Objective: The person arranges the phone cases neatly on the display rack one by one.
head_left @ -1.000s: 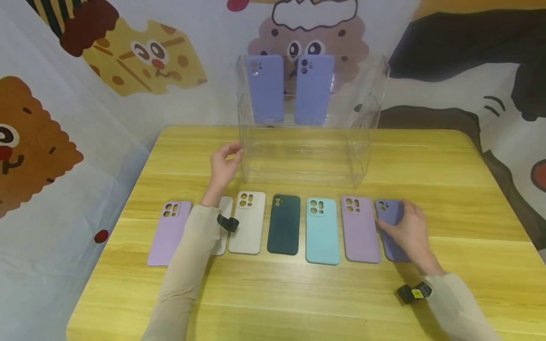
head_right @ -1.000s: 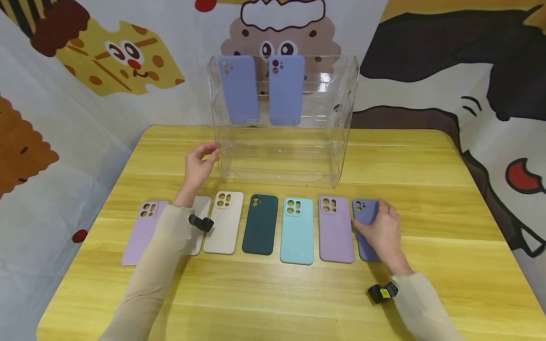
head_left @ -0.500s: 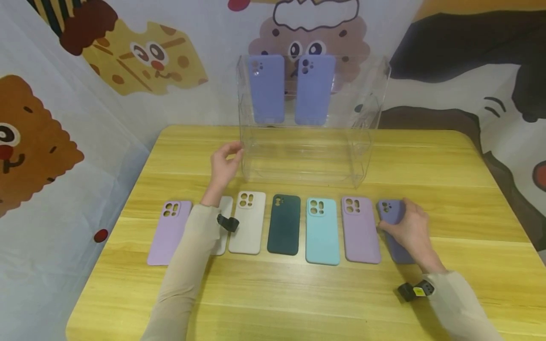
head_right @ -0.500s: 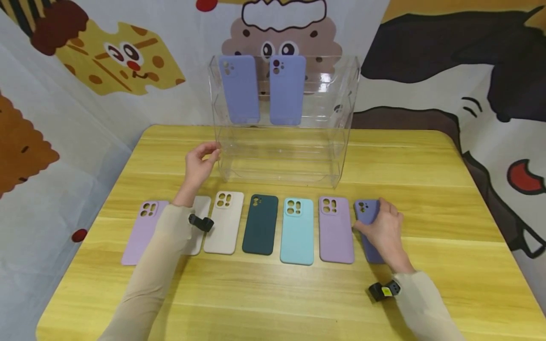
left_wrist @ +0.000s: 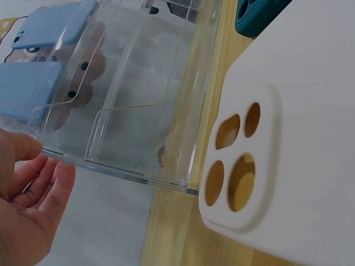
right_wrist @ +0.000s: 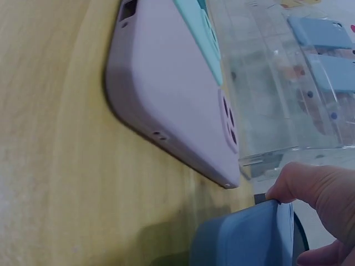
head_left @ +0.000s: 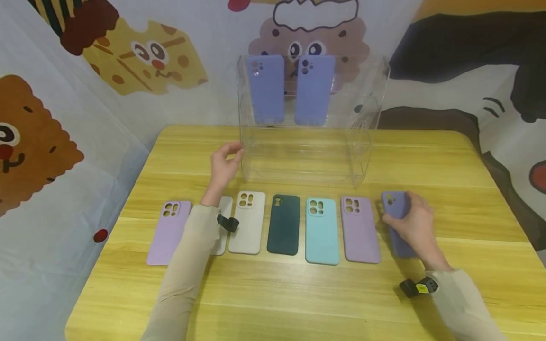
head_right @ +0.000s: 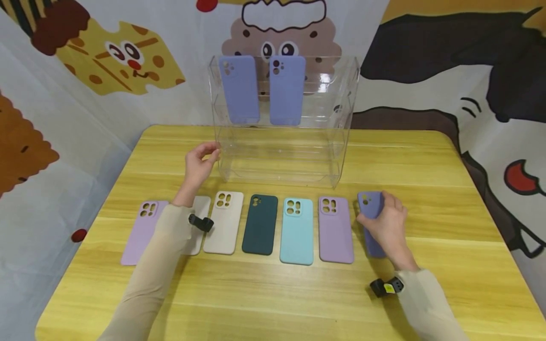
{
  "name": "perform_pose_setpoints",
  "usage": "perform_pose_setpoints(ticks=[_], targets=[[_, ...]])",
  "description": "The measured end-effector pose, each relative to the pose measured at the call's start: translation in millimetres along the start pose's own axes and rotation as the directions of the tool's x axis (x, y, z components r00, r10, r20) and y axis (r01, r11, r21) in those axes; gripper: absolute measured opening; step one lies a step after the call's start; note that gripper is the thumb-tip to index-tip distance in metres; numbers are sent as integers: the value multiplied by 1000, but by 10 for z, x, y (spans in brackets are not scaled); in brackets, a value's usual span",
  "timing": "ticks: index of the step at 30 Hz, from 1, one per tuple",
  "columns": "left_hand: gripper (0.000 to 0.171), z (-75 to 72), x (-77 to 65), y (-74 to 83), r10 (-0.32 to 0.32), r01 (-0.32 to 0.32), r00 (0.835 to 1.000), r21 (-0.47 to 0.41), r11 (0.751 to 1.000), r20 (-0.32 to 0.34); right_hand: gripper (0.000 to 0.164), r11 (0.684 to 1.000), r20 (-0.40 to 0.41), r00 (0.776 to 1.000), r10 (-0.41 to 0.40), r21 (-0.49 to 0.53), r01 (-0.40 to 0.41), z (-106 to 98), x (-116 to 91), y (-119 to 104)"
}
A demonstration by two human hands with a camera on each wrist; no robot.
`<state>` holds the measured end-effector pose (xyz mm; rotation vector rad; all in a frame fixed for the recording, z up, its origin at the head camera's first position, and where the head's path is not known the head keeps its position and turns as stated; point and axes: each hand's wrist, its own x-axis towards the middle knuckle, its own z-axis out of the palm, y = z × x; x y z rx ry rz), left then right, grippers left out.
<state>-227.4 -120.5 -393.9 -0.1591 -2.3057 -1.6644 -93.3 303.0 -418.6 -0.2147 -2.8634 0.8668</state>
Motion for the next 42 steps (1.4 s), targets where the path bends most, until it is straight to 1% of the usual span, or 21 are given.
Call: perform_pose_setpoints(ticks=[3,4,8,12,17,19,25,31,34,42], targets=[[21,19,57,-184,-4,4,1000,-10,1000,-5,82,1000,-17,1000,-6,7,6,-10,3,-13],[21,19,57,-189,-7,7,1000,-10,1000,-6,82,1000,-23,1000,-9,8,9,-14,6,-20],[20,16,48,-175,-16,16,1000,-1,1000,-10,82,999,-51,998,-31,9,32,-33,23,-51],[20,10,42,-157,-7,7,1000,-2,1000,-13,82,998,-80,995,-57,13,58,-67,45,-95],[20,9,44,-153,-7,7,1000,-5,1000,-13,78,991,-149,981,-125,37,132,-106,112,-178],[20,10,46,-152,-11,11,1000,-3,1000,-8,76,987,-168,975,-142,46,152,-123,150,-229],[22,17,51,-167,-4,4,1000,-23,1000,-3,77,985,-190,972,-141,68,156,-179,257,-409],[21,23,59,-174,-15,15,1000,-4,1000,-5,77,977,-221,963,-157,108,184,-205,331,-561],[21,21,61,-183,-9,9,1000,-10,1000,-4,76,973,-232,958,-168,117,199,-234,370,-650],[22,16,57,-174,-9,9,1000,-24,1000,-1,75,953,-290,931,-220,141,269,-347,536,-907]])
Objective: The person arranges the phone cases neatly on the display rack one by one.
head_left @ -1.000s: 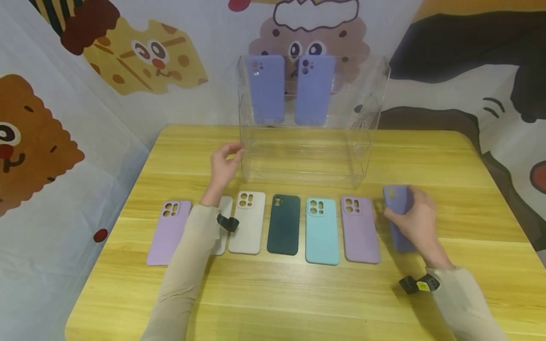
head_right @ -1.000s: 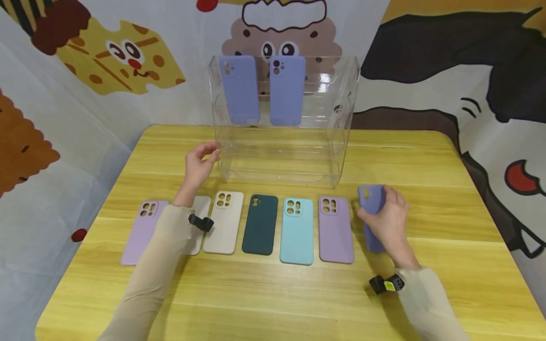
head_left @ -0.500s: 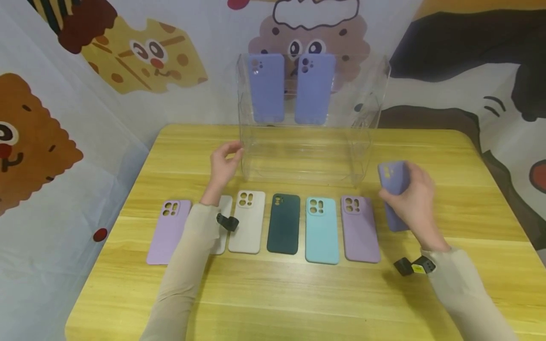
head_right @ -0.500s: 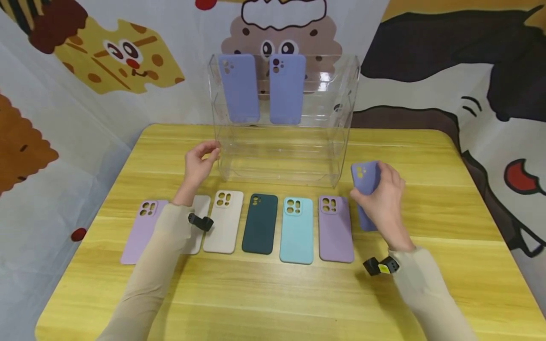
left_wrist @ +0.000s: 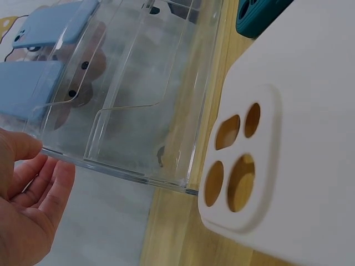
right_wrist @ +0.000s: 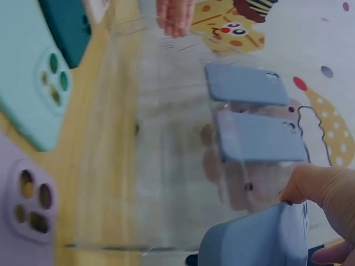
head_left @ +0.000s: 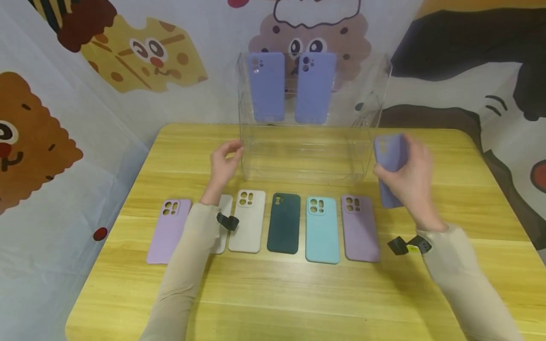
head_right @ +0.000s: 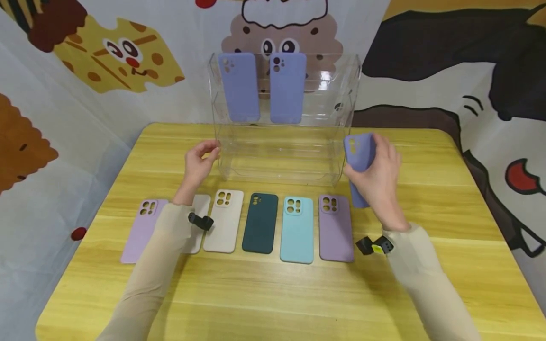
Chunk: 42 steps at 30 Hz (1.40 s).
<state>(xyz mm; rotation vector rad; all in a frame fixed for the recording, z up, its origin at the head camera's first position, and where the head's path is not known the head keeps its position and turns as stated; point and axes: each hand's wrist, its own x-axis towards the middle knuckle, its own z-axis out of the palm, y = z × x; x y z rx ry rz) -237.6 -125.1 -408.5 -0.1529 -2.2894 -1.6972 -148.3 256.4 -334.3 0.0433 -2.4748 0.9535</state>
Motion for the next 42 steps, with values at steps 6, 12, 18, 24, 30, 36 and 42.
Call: perform_pose_setpoints(ticks=[6,12,18,24,30,36,42], targets=[[22,-27,-86,257,3,-3,1000,8,1000,5,75,998,-46,997,-59,22,60,-11,194,-178],[22,-56,-133,388,-5,5,1000,11,1000,17,72,998,-71,996,-54,31,56,7,386,-324],[23,-67,-125,363,-3,3,1000,1,1000,19,69,997,-115,993,-39,64,46,61,600,-461],[23,-52,-54,157,0,1,1000,-8,1000,18,72,990,-173,982,-69,107,89,124,826,-580],[22,-37,18,-31,-7,7,1000,-15,1000,9,75,984,-231,970,-72,142,107,191,1051,-733],[21,-29,15,-24,24,-24,1000,-15,1000,4,77,984,-231,972,-49,155,86,227,1252,-851],[20,-28,13,-15,33,-33,999,-7,999,13,82,984,-220,975,-11,171,49,262,1446,-901]])
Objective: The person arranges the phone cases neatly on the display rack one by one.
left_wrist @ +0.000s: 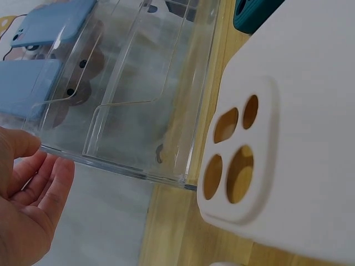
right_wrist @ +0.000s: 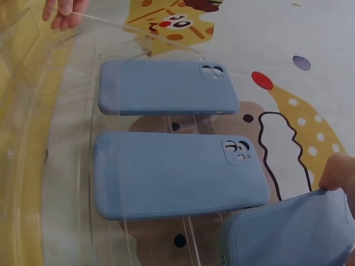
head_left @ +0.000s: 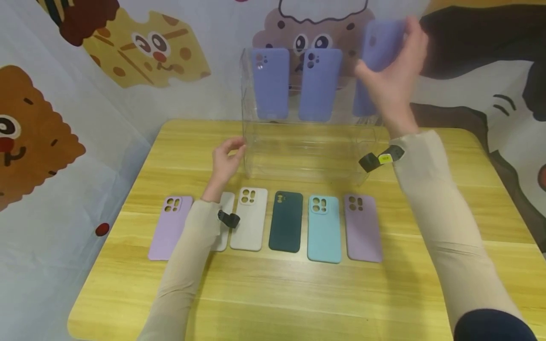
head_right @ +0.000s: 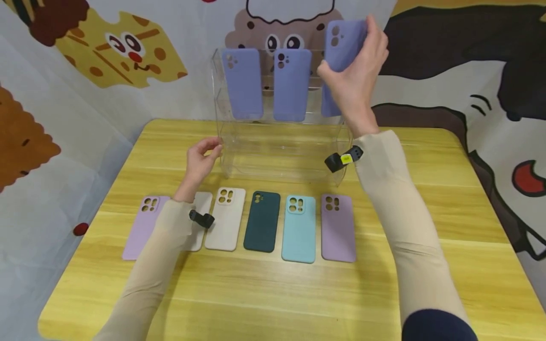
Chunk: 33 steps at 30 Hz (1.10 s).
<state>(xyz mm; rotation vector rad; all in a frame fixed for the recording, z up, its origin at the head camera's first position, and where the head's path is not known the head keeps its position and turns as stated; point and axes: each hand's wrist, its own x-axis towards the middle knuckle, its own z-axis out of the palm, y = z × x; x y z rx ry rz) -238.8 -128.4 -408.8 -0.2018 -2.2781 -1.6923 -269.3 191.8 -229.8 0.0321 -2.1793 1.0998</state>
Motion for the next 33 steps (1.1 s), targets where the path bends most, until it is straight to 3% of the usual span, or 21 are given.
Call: perform_pose_setpoints(ticks=[9,20,27,33], targets=[[20,5,24,11,-19,19,1000,-9,1000,3,89,999,-65,997,31,38,-28,146,221,20],[22,-6,-20,41,-52,52,999,-11,999,13,87,995,-157,983,-98,-11,97,318,130,218],[22,-32,-123,363,-37,37,999,17,999,11,80,980,-252,948,-195,-13,198,424,-2,297],[22,-28,-128,416,-37,37,999,10,999,14,77,980,-295,935,-198,-32,197,476,-72,343]])
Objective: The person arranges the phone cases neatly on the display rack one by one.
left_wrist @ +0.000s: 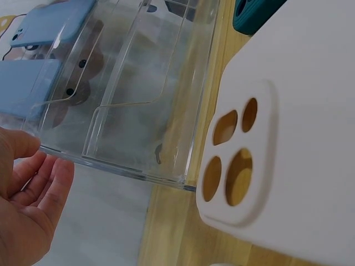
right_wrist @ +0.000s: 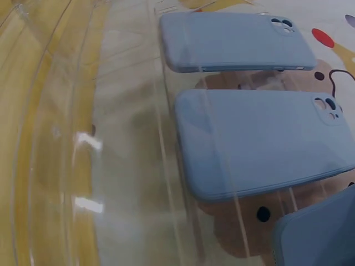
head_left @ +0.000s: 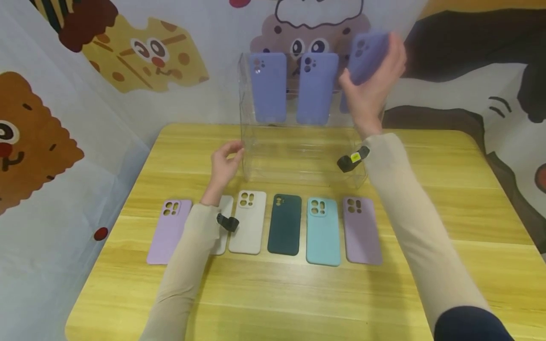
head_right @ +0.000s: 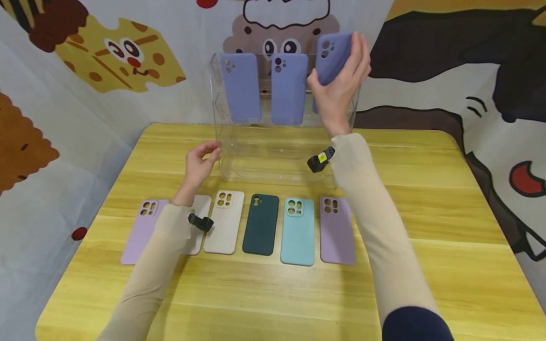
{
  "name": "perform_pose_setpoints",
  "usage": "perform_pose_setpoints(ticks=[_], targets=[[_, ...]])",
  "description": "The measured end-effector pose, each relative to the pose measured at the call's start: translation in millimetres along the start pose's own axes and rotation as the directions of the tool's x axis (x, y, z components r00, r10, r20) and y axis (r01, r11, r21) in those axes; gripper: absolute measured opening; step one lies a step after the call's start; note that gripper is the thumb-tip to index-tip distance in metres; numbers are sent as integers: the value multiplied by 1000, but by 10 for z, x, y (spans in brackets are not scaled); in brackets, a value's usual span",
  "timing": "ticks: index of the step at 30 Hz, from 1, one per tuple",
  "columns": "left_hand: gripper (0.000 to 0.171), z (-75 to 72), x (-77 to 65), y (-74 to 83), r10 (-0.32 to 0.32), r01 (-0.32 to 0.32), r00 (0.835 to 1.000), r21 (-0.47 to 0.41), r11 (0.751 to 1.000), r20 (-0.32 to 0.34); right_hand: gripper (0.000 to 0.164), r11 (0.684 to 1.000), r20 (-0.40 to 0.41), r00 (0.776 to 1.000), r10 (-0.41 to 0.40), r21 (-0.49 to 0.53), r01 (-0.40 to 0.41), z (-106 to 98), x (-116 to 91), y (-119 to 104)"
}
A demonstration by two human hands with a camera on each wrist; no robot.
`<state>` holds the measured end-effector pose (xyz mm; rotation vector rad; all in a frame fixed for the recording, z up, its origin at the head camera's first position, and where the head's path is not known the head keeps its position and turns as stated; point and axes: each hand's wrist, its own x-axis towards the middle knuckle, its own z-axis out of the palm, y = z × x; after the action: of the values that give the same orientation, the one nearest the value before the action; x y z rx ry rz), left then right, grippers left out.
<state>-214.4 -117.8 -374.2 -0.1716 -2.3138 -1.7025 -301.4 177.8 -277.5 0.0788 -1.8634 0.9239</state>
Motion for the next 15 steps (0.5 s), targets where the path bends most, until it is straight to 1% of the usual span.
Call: perform_pose_setpoints(ticks=[3,10,15], targets=[[21,-3,4,-10,4,-4,1000,-4,1000,-2,77,1000,-13,1000,7,-2,-7,20,-33,25],[21,2,0,-5,-4,4,1000,1,1000,-4,75,999,-55,998,27,44,-25,52,-96,89],[21,12,-5,8,2,-1,1000,5,1000,-9,73,996,-41,995,92,19,-91,44,-102,38]])
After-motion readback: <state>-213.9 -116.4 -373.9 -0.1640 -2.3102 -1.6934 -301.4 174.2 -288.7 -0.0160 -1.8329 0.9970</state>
